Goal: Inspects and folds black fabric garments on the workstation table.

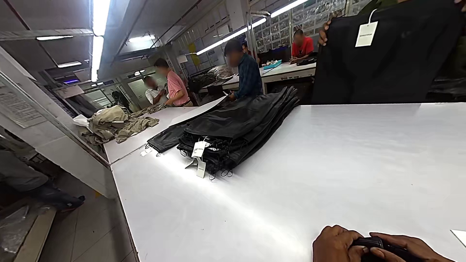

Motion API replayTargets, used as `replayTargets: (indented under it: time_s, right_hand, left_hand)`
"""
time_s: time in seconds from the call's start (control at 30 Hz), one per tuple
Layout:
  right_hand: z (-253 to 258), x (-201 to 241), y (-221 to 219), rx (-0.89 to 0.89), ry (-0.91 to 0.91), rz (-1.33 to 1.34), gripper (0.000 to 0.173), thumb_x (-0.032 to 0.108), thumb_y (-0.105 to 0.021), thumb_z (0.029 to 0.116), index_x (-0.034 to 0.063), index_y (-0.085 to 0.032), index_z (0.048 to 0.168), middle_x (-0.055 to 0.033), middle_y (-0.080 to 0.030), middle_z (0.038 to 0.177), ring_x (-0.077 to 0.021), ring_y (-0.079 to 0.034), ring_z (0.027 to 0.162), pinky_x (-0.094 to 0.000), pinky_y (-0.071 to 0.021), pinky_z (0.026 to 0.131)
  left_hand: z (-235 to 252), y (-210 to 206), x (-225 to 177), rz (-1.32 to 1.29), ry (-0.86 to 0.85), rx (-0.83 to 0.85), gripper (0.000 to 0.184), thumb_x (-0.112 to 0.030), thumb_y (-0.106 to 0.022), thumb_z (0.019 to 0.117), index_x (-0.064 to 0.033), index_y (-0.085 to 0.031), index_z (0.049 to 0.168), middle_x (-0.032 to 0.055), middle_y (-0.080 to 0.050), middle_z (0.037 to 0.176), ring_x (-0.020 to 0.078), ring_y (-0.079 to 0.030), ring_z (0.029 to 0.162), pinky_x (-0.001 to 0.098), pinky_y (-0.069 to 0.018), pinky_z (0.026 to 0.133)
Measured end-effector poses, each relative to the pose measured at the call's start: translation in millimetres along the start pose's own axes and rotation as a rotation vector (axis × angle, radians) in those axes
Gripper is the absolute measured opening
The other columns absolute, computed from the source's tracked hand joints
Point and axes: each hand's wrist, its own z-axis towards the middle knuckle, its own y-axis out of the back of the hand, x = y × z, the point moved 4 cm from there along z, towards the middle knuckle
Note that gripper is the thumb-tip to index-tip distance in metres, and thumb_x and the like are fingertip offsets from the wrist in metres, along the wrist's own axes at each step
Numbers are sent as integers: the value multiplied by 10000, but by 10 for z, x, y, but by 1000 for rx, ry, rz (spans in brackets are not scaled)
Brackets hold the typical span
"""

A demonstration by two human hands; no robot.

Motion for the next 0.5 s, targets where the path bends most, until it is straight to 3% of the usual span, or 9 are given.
replayTargets:
  time_s: [0.2,0.5]
  right_hand:
    - [-14,8,-8,-50,-14,10,297,213,-804,888,-21,-764,1067,-178,-726,999,-234,-650,994,-392,-496,949]
    - [-19,9,-28,-93,-17,11,237,185,-789,898,-18,-768,1020,-160,-717,978,-213,-635,992,-372,-489,933]
  left_hand:
    - [-2,-15,16,1,-1,12,202,-137,-637,984,-33,-763,1101,125,-726,1019,265,-687,973,422,-564,860]
    - [3,-12,13,-41,6,58,213,-142,-636,989,-14,-757,1108,137,-726,1024,279,-686,981,439,-558,871]
